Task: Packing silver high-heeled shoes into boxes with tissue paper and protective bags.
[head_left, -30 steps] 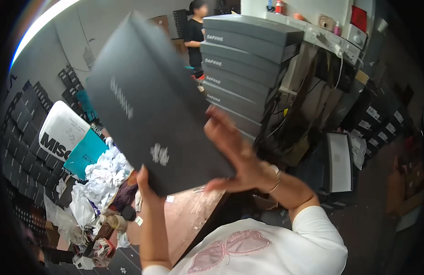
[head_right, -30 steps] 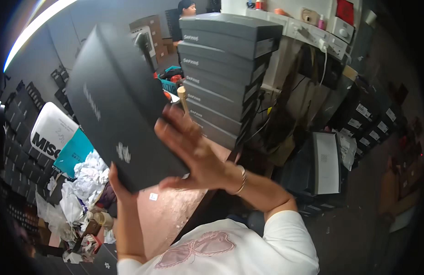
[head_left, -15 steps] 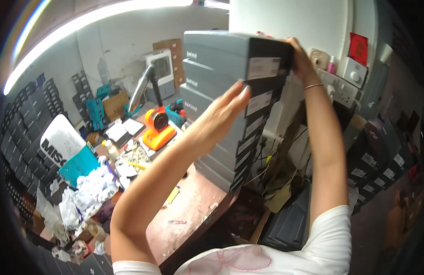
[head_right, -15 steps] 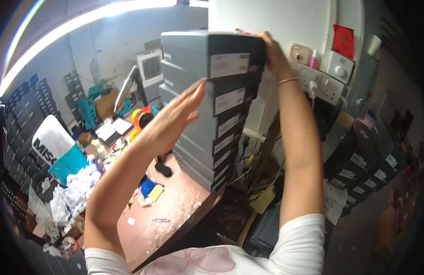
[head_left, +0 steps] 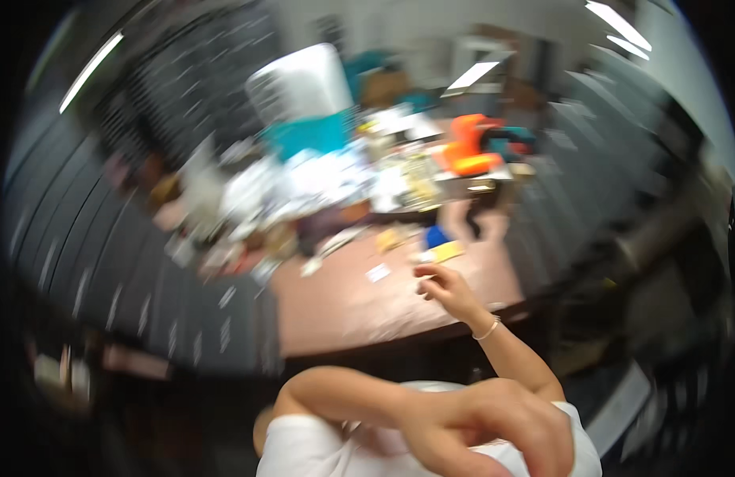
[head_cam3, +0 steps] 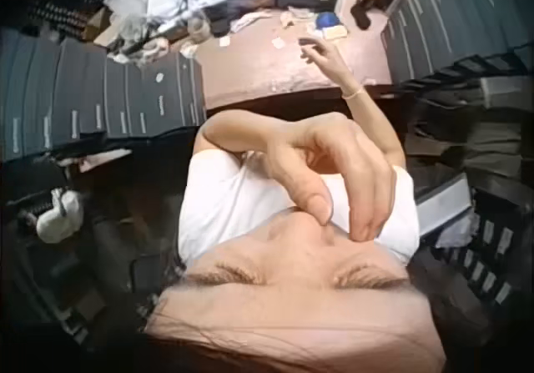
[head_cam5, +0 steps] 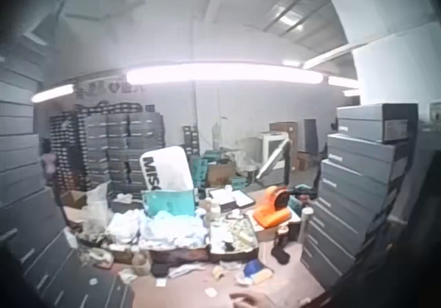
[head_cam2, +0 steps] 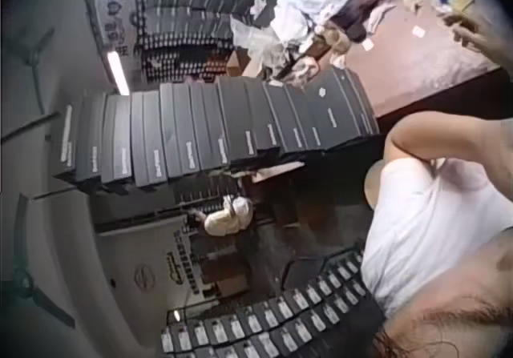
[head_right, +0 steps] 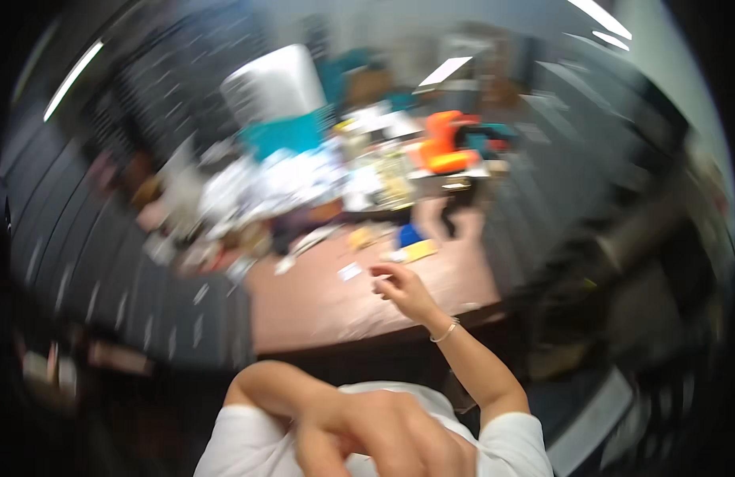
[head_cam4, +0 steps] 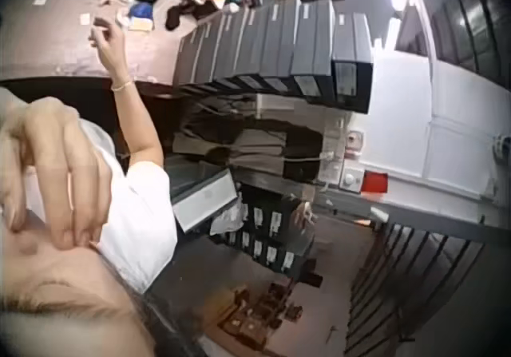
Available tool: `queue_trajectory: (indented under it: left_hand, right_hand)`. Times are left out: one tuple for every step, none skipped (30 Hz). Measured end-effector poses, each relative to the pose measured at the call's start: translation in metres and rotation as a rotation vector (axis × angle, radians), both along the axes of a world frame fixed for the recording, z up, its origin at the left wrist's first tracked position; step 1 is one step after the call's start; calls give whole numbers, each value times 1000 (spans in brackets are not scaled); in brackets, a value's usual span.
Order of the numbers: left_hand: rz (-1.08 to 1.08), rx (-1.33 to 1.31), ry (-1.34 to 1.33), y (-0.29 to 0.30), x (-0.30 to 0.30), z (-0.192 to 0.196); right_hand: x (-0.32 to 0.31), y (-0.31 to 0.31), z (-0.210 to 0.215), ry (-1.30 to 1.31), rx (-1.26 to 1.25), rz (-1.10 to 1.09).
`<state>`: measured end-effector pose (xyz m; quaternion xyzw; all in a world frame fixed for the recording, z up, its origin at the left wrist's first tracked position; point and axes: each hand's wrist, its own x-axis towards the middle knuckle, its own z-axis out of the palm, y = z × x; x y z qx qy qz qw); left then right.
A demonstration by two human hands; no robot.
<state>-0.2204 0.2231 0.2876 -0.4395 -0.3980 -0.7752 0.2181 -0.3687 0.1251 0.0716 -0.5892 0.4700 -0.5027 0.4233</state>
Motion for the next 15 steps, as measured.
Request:
queue_trajectory:
  left_hand:
    - [36,87,50,4,20,-7]
    - [119,149,93,13,45,-8]
    - [190,205,135,20,67,-12]
    - [260,247,183,25,85,-17]
    - [319,255,205,27,102,-20]
    - [399,267,218,31,119,-24]
    - [456,275,228,37,130,-24]
    - [537,289,233,42,144,-26]
    - [564,310,249,44,152,-31]
    - [606,341,257,46,158,-35]
    - [638,371,266,47,164,-39]
    - [667,408,264,49,168,-41]
    - [698,434,287,46,167,-44]
    - [732,461,306,44,168,-47]
    - [780,427,325,39,168,-47]
  right_hand:
    - [36,-4,-29,-180,200,76]
    - [79,-10,-41,-116,233,216]
    - [118,-13,-49,-48,258,327]
    - [152,-16,-59,19,313,416]
    - [185,-23,-68,92,350,504]
    - [213,-27,-79,116,404,507]
    - [236,-34,-88,143,448,495]
    - [263,-41,-102,137,471,450]
    - [288,-49,-112,133,491,393]
    - [311,-57,-114,79,552,380]
    - [332,-62,-117,27,615,355]
    - [353,-66,-115,-17,680,310]
    - [368,-67,-115,-23,702,357]
    - [381,-66,-116,-31,723,394]
    - [388,-62,-113,-43,737,425]
